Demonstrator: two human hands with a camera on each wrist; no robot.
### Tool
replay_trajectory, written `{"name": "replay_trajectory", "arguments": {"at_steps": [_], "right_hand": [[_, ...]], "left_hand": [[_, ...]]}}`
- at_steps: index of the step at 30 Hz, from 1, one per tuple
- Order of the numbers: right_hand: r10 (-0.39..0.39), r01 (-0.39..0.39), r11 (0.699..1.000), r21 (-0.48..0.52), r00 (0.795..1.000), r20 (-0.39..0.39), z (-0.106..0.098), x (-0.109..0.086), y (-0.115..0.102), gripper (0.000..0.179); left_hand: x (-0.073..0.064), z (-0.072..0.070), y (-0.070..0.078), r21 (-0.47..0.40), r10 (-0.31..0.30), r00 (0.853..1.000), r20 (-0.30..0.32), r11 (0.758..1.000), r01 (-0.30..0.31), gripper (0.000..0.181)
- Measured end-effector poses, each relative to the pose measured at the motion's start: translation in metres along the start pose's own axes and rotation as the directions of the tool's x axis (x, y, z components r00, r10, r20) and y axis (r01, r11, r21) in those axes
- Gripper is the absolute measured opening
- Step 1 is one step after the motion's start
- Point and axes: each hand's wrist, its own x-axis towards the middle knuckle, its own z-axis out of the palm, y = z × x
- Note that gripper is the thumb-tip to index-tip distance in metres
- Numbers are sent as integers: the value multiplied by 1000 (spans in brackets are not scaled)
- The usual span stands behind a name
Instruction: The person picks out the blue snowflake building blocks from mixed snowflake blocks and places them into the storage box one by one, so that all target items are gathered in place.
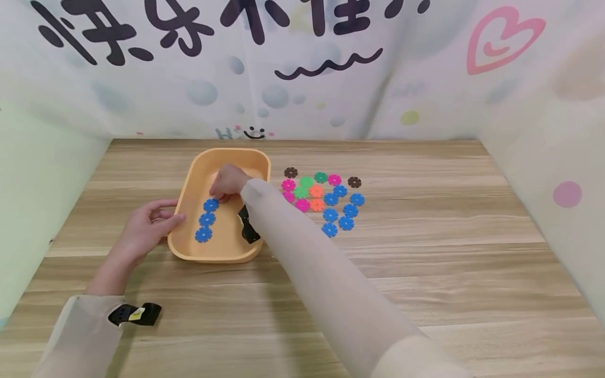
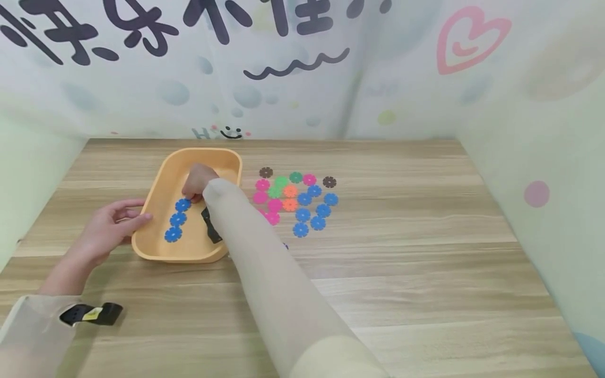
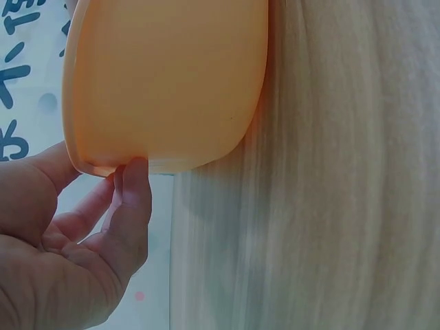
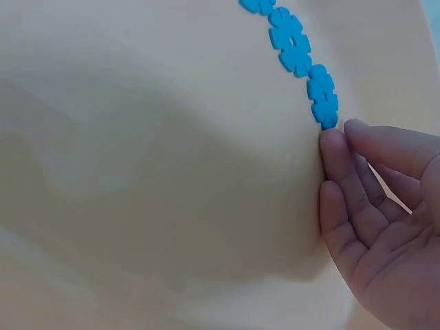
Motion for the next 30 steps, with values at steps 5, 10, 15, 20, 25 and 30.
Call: {"name": "replay_trajectory", "arguments": {"at_steps": [5,10,15,20,25,30], "right_hand": [[-48,48,999,5,999,-4,-10,-4,-4,11],[-165,165,985,-42,986,-1,-25,-12,-16,19],[-253,255,964,-71,967,31,-41,-29,-26,23],[-345,349,935,-56,936,72,-55,-47,-22,26],[-448,454,889,-53,889,94,-66,-67,-12,25],[-503,511,852,-114,859,90,-78,-89,4,23]], "left_hand": [[1,1,2,-8,0,1000,8,1000,0,60],[-2,1,4,15,-22,1000,1,1000,22,60],[-3,1,4,27,-21,1000,-5,999,21,60],[-3,2,1,28,-21,1000,7,999,20,60],[-2,2,-3,27,-19,1000,10,999,19,61],[1,3,-3,29,-7,1000,14,1000,6,60]]}}
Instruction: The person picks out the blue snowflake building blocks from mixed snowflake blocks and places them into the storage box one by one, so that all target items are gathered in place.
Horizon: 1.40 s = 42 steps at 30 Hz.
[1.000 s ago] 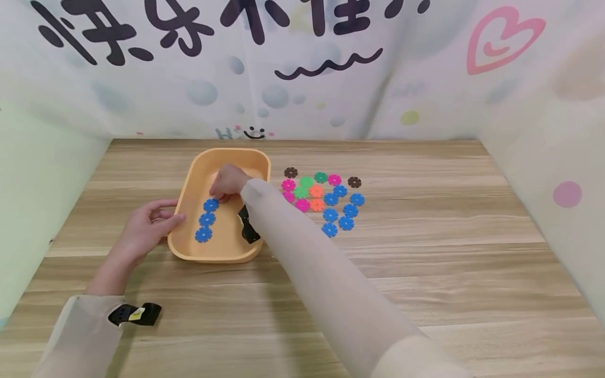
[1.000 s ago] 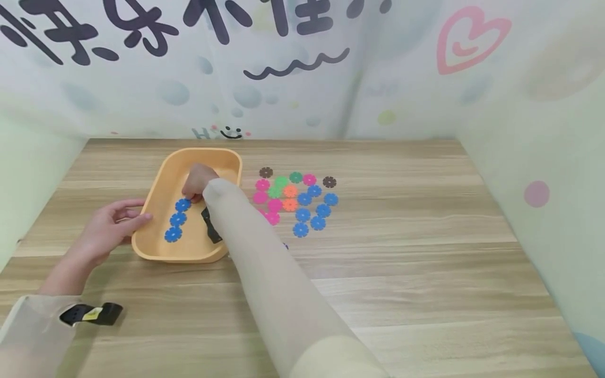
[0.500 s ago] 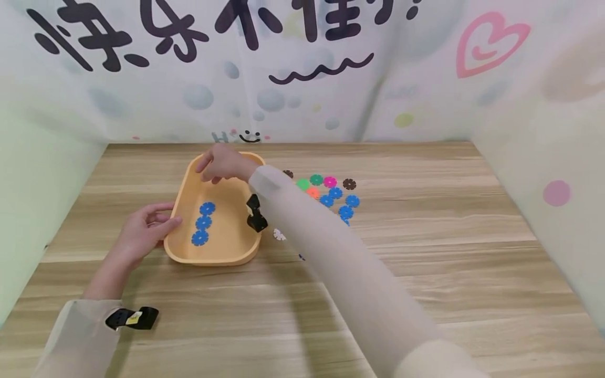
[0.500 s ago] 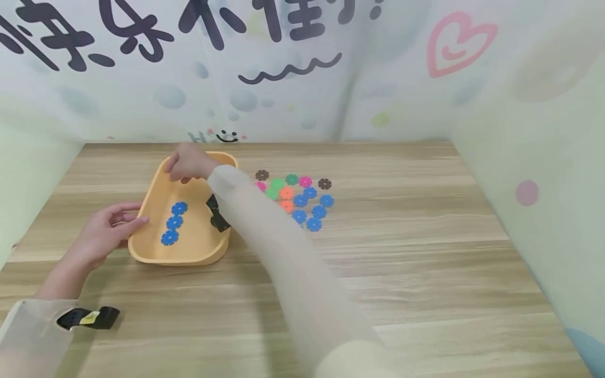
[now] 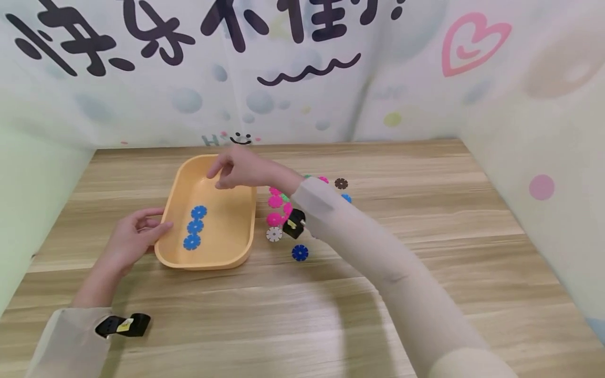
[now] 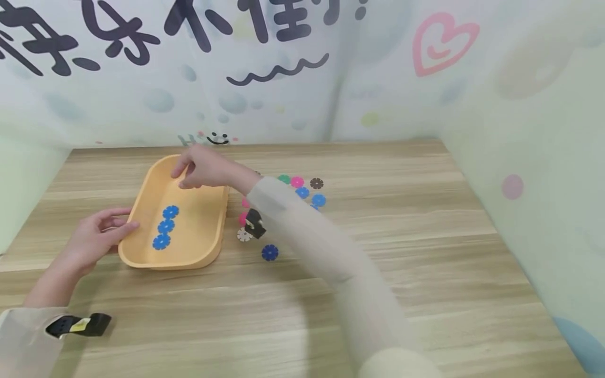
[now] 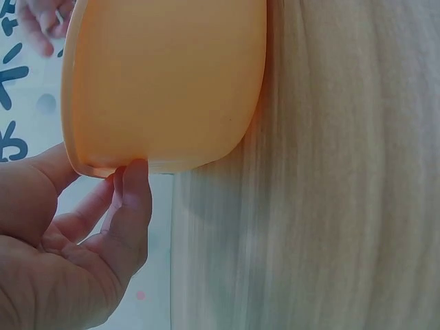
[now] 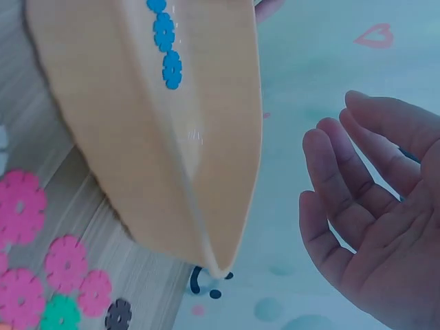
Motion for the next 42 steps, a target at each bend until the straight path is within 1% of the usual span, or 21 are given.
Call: {"name": "replay_trajectory", "arguments": {"at_steps": [4,8,13,16,19,25,29,33,37,42], "right_hand": [[-1,1,999,-35,1000,3,-2,-22,8,23],[35,-36,998,-50,999,-7,-3,-47,20,23],[89,-91,995,-42,995,-44,-6,-77,45,21],[119,-121,992,-42,992,-51,-9,-96,61,20],[118,-122,991,-60,991,-60,-10,-114,78,20],[165,-166,986,-13,983,-77,-7,-143,112,20],[176,-176,984,13,980,-88,-3,-156,126,20],[171,-170,985,21,980,-106,2,-162,134,20],[165,-167,986,0,979,-122,6,-165,137,21],[183,-190,981,-38,973,-138,9,-167,136,23]], "left_hand": [[0,0,0,1,-2,1000,-6,1000,2,60],[0,1,1,0,-4,1000,-8,1000,4,60],[0,2,2,2,0,1000,-9,1000,0,60],[0,2,2,5,-2,1000,-11,1000,3,60],[0,2,2,0,-1,1000,-13,1000,1,60],[0,1,2,1,4,1000,-18,1000,-4,61],[-1,0,2,6,4,1000,-20,1000,-4,61],[-1,0,2,11,1,1000,-21,1000,-1,61],[-1,0,2,19,-1,1000,-22,1000,1,60],[-1,1,1,8,3,1000,-19,1000,-3,60]]}}
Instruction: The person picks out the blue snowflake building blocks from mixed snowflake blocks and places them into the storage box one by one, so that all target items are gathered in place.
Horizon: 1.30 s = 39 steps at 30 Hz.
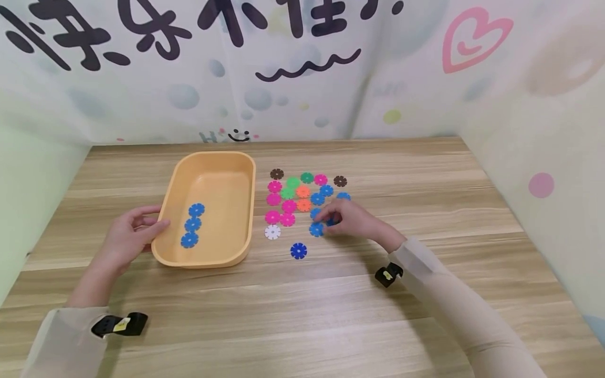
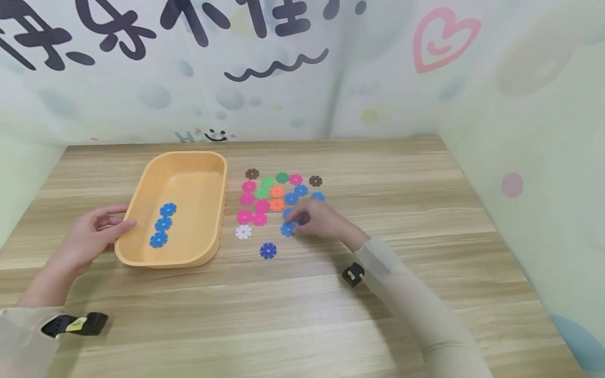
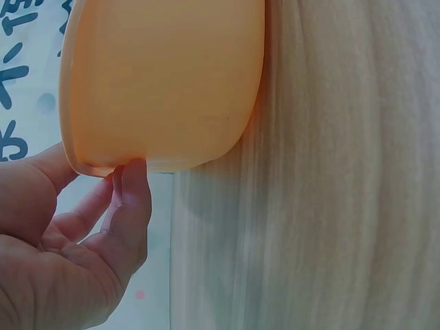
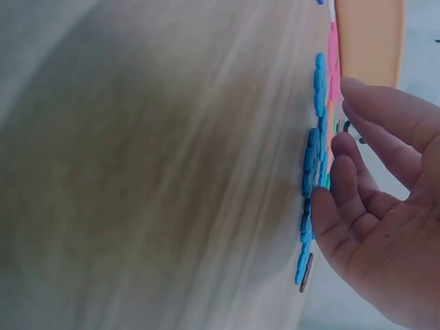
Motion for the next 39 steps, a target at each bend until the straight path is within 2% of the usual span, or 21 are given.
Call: {"name": "replay_trajectory", "arguments": {"at_steps": [6,15,39], "right_hand": [[25,-25,998,-53,1000,-7,2,1,1,25],[6,-7,997,-71,1000,-10,7,5,2,31],[22,-21,991,-132,1000,5,9,9,-3,27]], "left_hand": [[0,0,-1,-2,6,1000,-2,1000,-6,59],[-1,0,-1,4,-6,1000,-1,1000,6,60],[-1,-1,1,-11,3,1000,-2,1000,-3,62]]}}
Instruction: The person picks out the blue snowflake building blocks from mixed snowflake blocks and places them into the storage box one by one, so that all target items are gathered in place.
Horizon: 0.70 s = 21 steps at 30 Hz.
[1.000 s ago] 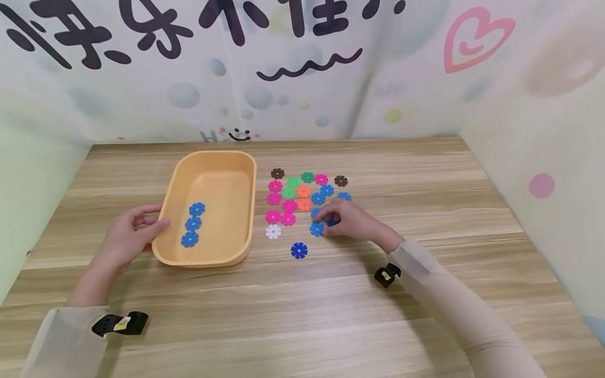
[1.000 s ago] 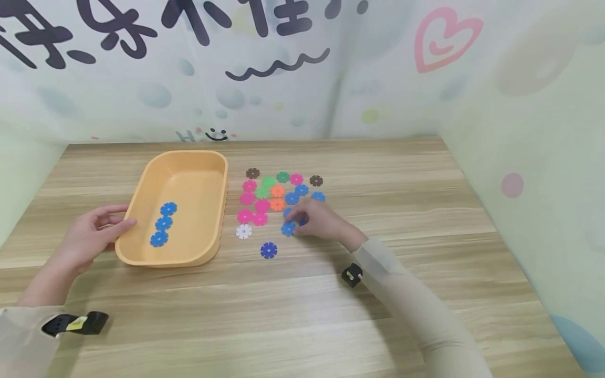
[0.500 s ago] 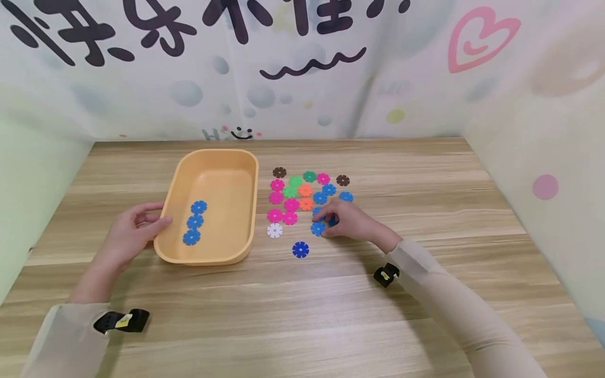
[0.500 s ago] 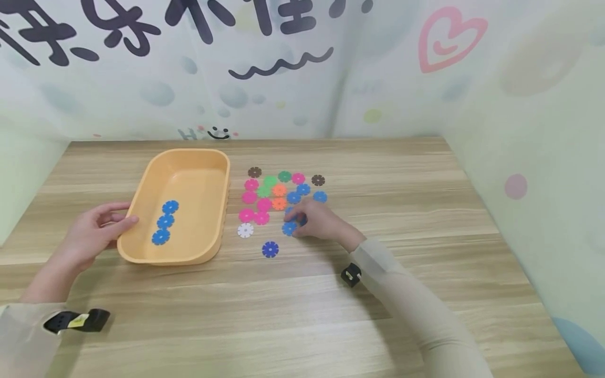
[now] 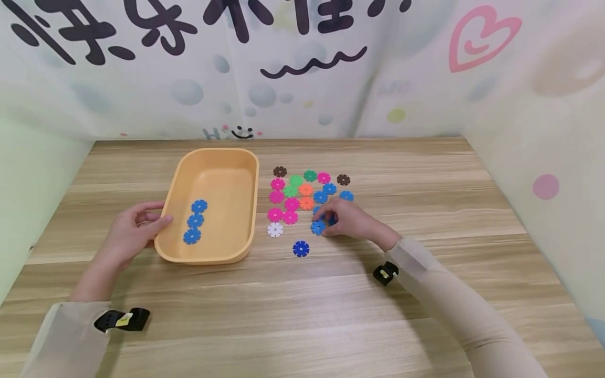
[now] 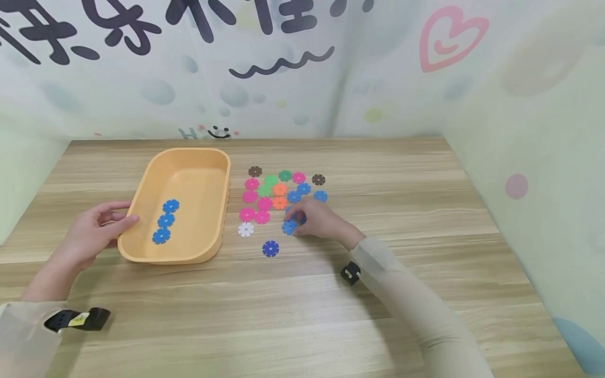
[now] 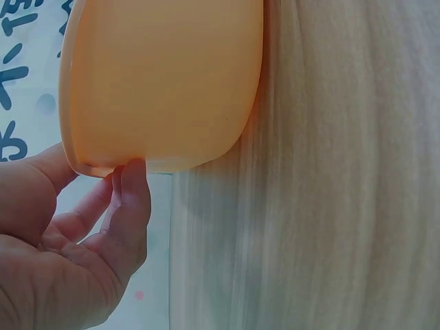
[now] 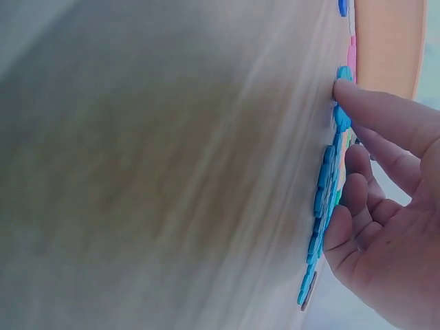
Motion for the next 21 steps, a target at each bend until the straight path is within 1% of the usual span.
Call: {"name": "replay_trajectory", "arguments": {"at_steps": [7,14,21], "right_hand": [[-11,11,1000,0,1000,-10,0,0,-2,27],[-30,31,999,30,999,-22,1,0,-5,27],[-61,61,997,45,998,-10,2,-2,-5,26]], "left_hand": [[1,0,-1,-5,1,1000,6,1000,-1,63],[0,0,-1,-4,-7,1000,10,1000,7,63],[0,0,-1,-1,-11,1000,11,1000,11,63]]}}
